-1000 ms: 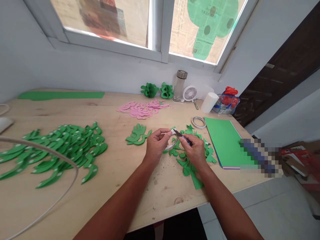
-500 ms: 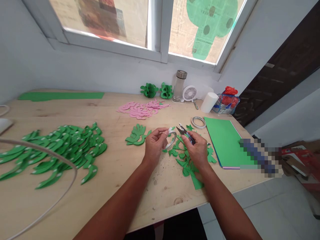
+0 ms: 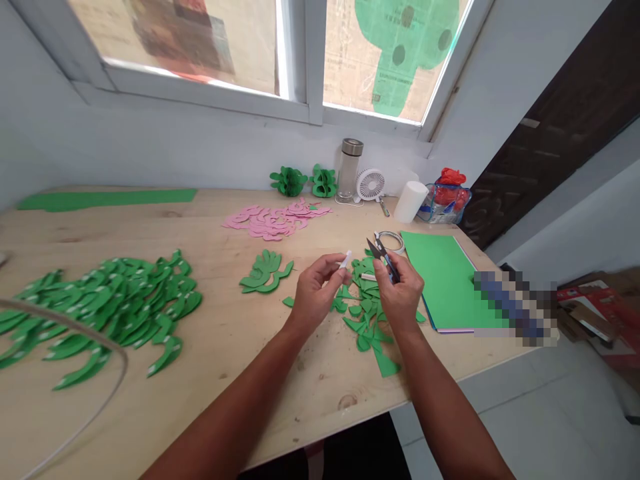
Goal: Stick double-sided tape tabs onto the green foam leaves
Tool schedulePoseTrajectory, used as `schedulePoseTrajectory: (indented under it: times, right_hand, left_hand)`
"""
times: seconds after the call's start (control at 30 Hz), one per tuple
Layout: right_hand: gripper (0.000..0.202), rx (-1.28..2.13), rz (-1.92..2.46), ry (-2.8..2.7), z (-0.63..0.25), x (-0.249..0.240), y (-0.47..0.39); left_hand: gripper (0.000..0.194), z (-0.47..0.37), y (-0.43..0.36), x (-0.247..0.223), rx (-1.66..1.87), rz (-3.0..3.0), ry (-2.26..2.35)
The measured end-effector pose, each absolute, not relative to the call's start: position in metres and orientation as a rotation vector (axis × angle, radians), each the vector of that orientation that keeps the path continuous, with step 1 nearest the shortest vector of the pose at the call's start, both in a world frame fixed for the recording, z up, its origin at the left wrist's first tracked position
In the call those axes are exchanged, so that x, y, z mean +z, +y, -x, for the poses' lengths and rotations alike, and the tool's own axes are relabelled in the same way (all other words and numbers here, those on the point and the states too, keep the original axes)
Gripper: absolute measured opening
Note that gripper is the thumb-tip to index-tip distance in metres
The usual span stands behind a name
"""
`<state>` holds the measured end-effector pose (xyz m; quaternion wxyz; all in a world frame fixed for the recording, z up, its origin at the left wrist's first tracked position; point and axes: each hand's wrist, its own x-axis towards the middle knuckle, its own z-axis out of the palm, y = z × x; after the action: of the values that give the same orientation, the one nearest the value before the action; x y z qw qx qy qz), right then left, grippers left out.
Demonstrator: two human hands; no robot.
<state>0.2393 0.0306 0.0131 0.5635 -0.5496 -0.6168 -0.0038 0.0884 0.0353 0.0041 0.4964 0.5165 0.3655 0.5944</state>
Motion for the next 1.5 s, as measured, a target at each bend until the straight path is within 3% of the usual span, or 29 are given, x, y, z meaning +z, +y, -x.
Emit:
schedulePoseTrajectory:
  times: [0.27,0.53,0.8,1.03,1.5]
  right_hand:
    - [0.030,-0.015,1.296,-1.432,-0.241,0.015,0.030]
    - [0.029,0.029,1.273,-1.430,-0.241,0.012,0.031]
    - [0.029,0.043,1.277,-1.451,-0.240,0.011,0.031]
    - [0.028,0.045,1.275,-1.488,-0.238,0.011,0.031]
    - [0.028,0.119,1.283,-1.536,-0.236,0.005,0.034]
  left_hand:
    - [0.023,-0.106,0.042,-0.006,1.282,-1.855,1.152]
    - [0.022,-0.136,0.044,-0.018,0.734,-2.603,1.234]
    - [0.020,-0.136,0.041,-0.016,0.766,-2.583,1.231]
    - [0.018,-0.072,0.037,-0.008,0.951,-2.378,1.361]
    - [0.019,-0.014,0.038,-0.016,0.672,-2.401,1.663]
